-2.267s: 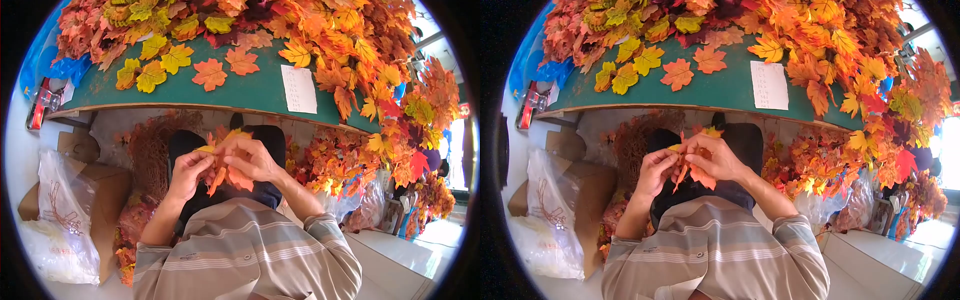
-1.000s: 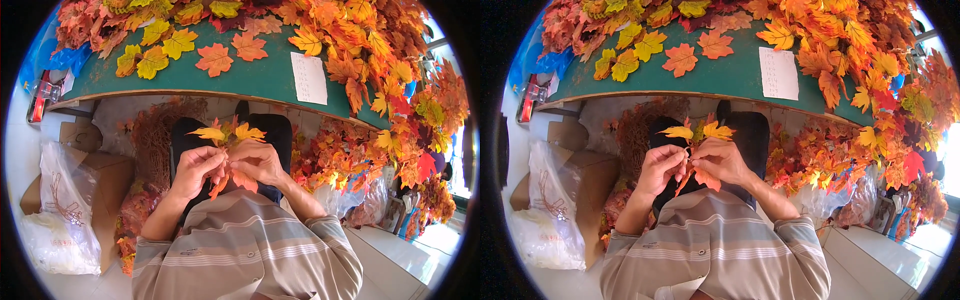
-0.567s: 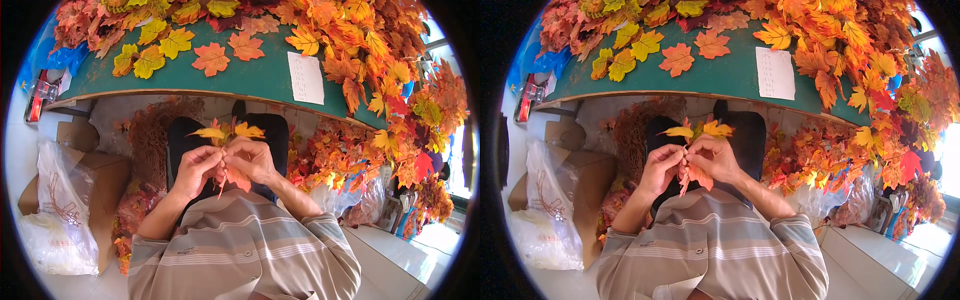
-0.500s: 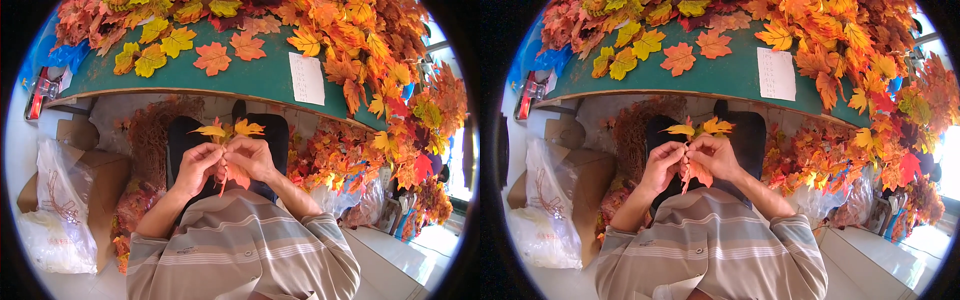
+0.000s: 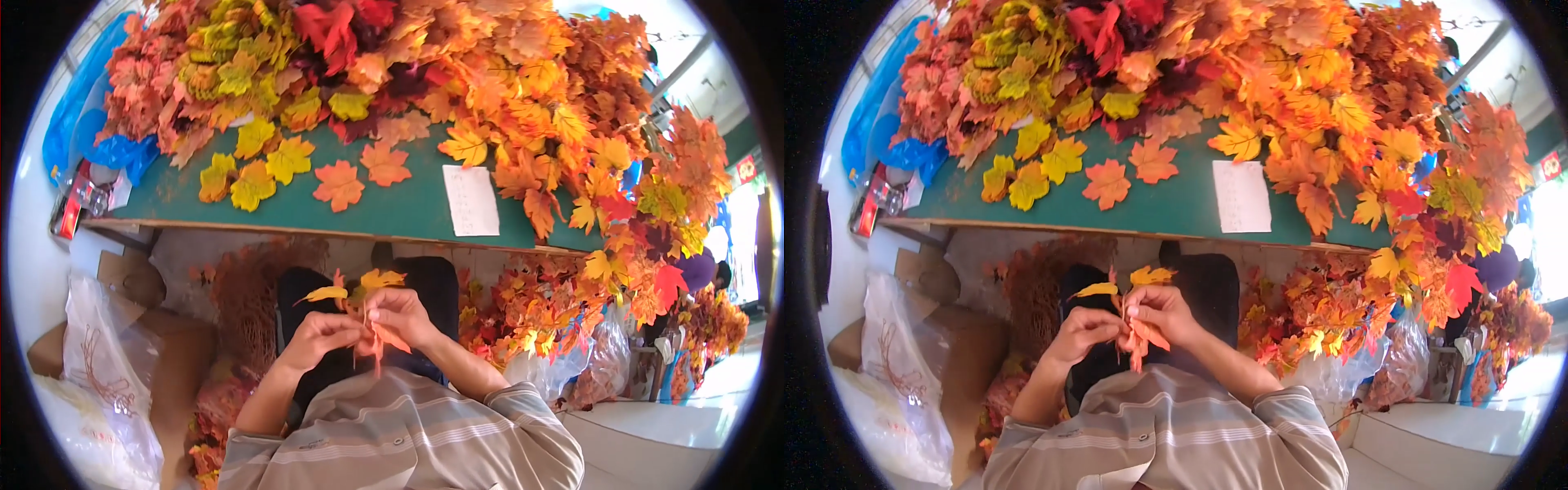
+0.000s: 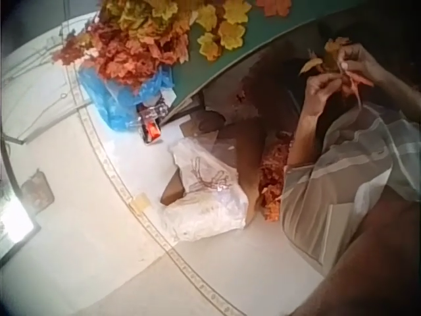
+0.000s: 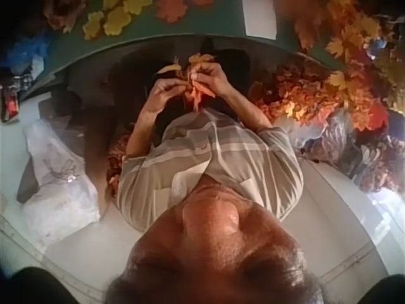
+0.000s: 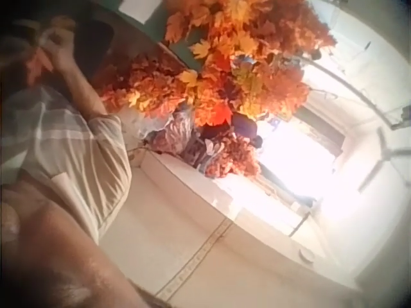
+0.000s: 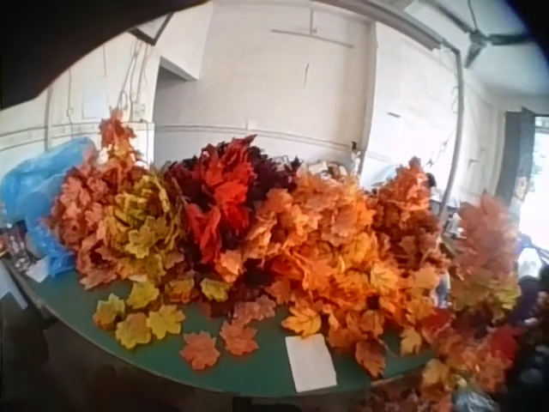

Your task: The person assembles artificial maple leaf branches by hand, attaching individual artificial maple leaves to plastic stems.

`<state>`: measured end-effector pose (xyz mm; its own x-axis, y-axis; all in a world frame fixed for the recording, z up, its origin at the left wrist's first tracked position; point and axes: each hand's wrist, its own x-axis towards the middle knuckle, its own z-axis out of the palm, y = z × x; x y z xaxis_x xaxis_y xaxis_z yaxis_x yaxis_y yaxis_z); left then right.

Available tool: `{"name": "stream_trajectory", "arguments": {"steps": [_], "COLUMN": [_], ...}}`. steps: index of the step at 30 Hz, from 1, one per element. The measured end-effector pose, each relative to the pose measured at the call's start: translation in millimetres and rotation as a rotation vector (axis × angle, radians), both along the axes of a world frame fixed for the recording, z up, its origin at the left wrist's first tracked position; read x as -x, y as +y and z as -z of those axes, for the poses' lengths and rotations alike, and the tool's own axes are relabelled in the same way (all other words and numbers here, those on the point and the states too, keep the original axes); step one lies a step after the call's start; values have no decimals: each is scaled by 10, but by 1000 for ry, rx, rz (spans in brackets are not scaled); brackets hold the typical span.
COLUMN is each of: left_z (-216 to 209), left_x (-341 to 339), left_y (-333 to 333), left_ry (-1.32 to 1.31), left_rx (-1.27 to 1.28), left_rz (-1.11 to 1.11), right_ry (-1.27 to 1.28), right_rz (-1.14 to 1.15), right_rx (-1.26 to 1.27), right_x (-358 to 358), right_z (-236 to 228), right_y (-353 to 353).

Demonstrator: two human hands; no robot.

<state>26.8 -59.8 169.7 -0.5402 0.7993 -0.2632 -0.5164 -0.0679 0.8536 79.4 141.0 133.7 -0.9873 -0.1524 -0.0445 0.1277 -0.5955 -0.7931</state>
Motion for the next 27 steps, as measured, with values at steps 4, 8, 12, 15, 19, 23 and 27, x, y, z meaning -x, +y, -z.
{"name": "stream_trajectory", "arguments": {"steps": [4,8,12,15,19,23,27], "left_z": [-239,-130,135,230,345,479,519], "left_x": [55,148,71,42,40,12,-8], "left_y": [-2,51,-13,-67,-53,-46,-108], "left_ry": [49,-332,-550,-579,-576,-636,-633], "left_rx": [3,-204,-318,-342,-307,-304,-276], "left_rz": [92,129,36,-30,-157,-202,-212], "right_ry": [59,107,124,148,384,502,525], "right_rz": [-9,8,-59,137,532,684,633], "right_rx": [15,-81,-472,-825,-1222,-1438,-1641], "right_x": [19,124,287,722,1687,2431,2794], "right_z": [-248,-273,-497,-735,-935,-772,-579], "right_y": [35,122,344,612,1055,1174,1137]}}
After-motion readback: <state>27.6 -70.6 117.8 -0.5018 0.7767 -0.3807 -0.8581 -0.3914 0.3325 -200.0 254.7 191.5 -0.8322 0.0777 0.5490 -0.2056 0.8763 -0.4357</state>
